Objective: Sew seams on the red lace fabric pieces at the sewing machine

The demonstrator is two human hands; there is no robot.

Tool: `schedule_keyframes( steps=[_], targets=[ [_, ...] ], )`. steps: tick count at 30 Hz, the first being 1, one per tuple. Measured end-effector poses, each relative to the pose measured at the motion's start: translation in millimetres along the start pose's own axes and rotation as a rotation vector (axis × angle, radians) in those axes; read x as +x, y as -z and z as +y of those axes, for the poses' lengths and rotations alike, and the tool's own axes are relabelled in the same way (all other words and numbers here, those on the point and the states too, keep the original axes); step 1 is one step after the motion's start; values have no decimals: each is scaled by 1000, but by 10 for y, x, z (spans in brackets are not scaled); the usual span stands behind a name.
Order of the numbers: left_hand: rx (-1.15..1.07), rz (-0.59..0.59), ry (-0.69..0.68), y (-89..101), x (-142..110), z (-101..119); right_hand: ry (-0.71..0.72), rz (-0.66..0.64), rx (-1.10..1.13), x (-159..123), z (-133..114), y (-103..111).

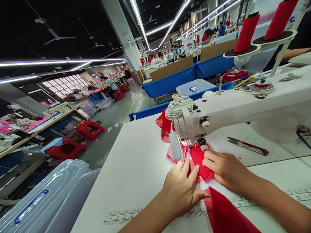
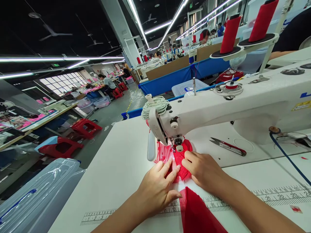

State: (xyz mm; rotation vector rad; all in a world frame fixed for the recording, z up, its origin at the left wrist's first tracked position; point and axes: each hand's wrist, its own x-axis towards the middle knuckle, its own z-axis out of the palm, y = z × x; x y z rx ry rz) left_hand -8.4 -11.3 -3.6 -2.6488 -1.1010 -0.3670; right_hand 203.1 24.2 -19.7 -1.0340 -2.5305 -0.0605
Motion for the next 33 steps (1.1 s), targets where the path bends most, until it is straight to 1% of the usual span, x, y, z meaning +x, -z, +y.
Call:
schedule_keyframes(
  steps=[3, 6, 10, 13, 22, 28, 33],
  targets=[
    [-35, 10, -13, 15, 14, -32, -6, -3, -4, -3, -12, -11],
    [-42, 7, -23, -7, 10, -60, -3, -12, 3, -6, -14, -23],
    [-33, 1, -22, -44, 8, -88, -20, 5, 4, -2, -2, -43],
    [-30, 12, -23, -38, 21, -104, -4, 17, 3, 1, 20, -64],
    [0, 3, -2, -43, 39, -112, -1, 40, -5, 29, 55, -64],
    [7, 25, -6, -49, 45, -125, -23, 64, -43, 23, 54, -125],
    [15, -24, 5, -45, 50, -114, -2, 40, -43, 42, 54, -96]
  ],
)
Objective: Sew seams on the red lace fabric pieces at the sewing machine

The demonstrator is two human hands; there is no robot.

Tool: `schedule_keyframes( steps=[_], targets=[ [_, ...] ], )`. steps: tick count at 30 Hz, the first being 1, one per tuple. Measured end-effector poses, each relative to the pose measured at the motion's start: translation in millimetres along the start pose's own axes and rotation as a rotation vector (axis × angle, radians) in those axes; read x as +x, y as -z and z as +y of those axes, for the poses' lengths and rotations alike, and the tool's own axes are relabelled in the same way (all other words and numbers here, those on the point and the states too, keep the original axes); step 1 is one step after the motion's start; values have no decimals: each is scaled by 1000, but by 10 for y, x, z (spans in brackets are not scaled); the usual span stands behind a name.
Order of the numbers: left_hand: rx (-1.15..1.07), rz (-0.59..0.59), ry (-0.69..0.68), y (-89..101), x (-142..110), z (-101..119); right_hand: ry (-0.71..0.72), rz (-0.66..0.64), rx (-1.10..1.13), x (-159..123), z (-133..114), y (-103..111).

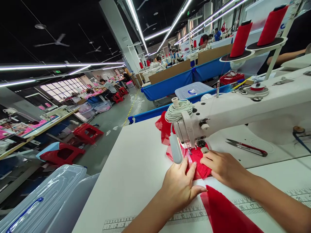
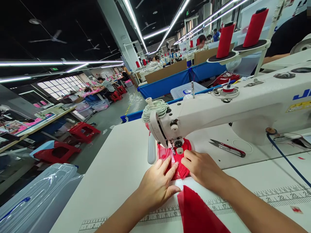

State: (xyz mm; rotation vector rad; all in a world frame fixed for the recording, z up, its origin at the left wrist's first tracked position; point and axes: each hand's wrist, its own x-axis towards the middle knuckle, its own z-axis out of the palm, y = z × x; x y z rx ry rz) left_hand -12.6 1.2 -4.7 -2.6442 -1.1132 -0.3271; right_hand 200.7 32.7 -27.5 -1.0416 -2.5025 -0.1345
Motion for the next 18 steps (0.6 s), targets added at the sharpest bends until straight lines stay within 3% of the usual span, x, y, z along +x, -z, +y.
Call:
schedule_keyframes(
  steps=[18],
  targets=[
    [36, 49, -4, -54, -38, 81, 22, 96, -27, 16, 27, -21]
  ],
)
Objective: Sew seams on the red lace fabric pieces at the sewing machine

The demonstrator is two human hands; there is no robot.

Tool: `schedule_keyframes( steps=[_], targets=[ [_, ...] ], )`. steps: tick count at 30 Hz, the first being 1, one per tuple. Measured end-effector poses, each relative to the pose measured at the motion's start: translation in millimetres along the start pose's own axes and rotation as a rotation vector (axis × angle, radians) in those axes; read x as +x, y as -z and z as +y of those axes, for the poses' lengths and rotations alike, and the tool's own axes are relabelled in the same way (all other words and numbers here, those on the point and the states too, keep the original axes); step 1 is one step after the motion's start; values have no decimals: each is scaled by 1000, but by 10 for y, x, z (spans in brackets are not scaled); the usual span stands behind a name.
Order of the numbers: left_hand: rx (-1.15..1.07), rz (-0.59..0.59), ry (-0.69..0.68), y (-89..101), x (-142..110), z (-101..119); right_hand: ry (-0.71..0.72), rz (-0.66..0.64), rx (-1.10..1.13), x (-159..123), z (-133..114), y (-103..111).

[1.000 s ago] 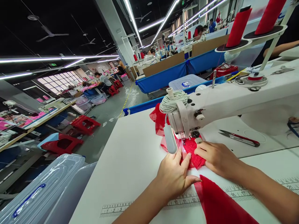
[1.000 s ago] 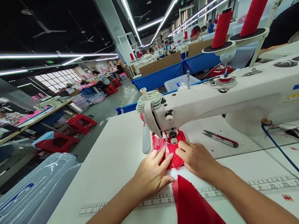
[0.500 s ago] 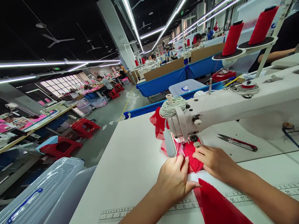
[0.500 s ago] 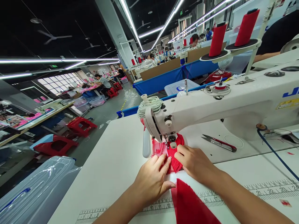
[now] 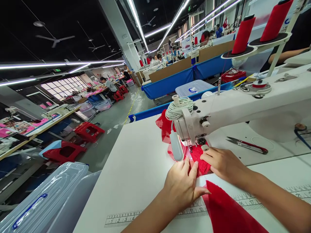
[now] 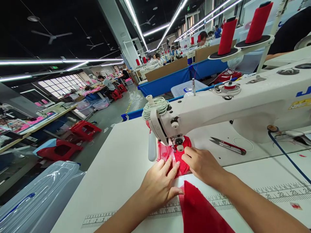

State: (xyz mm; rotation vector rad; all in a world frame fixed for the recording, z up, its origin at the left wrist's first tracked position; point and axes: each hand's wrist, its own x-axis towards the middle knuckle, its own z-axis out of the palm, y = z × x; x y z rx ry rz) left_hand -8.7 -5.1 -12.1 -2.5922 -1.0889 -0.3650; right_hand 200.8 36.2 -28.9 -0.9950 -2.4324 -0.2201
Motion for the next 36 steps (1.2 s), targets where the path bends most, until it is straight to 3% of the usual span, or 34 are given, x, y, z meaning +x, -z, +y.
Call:
schedule_keyframes(
  steps=[13, 21, 26, 36],
  targets=[
    [23, -22, 6, 16, 36, -35, -28, -6, 25, 72, 0, 45],
    [20, 11, 17, 51, 4, 39, 97, 37, 58, 9, -14, 51],
    [27, 46, 32, 39, -5, 34, 85, 14, 59, 7, -1, 26],
    [17, 6, 76, 42, -11, 19, 45, 4, 51, 17, 23, -6]
  ],
)
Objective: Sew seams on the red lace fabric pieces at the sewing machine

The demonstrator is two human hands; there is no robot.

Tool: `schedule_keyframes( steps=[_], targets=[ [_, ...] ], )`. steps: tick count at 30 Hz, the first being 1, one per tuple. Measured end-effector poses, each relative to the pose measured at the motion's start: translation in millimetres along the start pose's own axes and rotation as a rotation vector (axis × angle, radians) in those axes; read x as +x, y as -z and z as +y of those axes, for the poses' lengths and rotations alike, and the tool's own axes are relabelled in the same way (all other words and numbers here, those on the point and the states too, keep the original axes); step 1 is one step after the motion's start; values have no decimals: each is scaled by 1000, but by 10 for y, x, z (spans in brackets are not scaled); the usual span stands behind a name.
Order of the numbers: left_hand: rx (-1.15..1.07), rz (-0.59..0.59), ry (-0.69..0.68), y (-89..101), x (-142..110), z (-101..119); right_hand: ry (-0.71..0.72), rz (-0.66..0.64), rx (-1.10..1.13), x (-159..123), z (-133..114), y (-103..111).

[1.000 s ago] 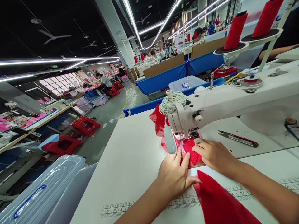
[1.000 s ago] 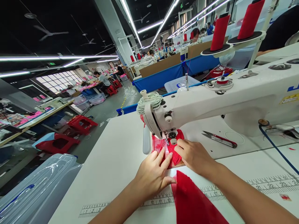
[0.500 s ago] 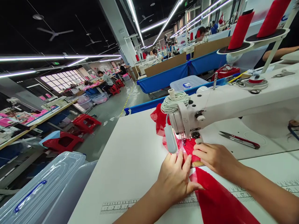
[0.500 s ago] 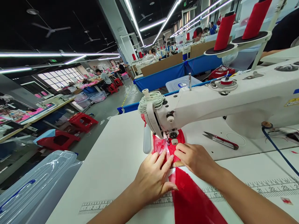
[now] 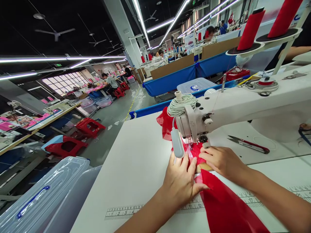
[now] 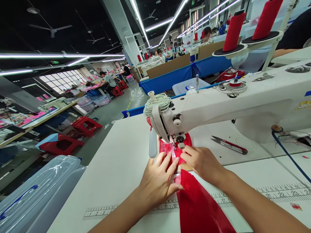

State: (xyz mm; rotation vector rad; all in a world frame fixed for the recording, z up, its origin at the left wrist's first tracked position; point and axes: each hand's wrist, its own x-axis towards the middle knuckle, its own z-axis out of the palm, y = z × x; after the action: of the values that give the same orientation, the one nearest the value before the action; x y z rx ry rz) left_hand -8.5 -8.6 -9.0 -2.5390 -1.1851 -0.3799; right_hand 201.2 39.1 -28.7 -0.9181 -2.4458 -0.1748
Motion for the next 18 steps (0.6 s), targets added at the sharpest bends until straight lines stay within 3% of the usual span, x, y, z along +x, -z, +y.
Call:
schedule_keyframes(
  steps=[15, 18],
  targets=[
    [-66, 68, -42, -78, 66, 8, -42, -3, -38, 35, -16, 0],
    [-60, 55, -27, -70, 48, 22, -50, 46, -47, 31, -41, 32]
  ],
)
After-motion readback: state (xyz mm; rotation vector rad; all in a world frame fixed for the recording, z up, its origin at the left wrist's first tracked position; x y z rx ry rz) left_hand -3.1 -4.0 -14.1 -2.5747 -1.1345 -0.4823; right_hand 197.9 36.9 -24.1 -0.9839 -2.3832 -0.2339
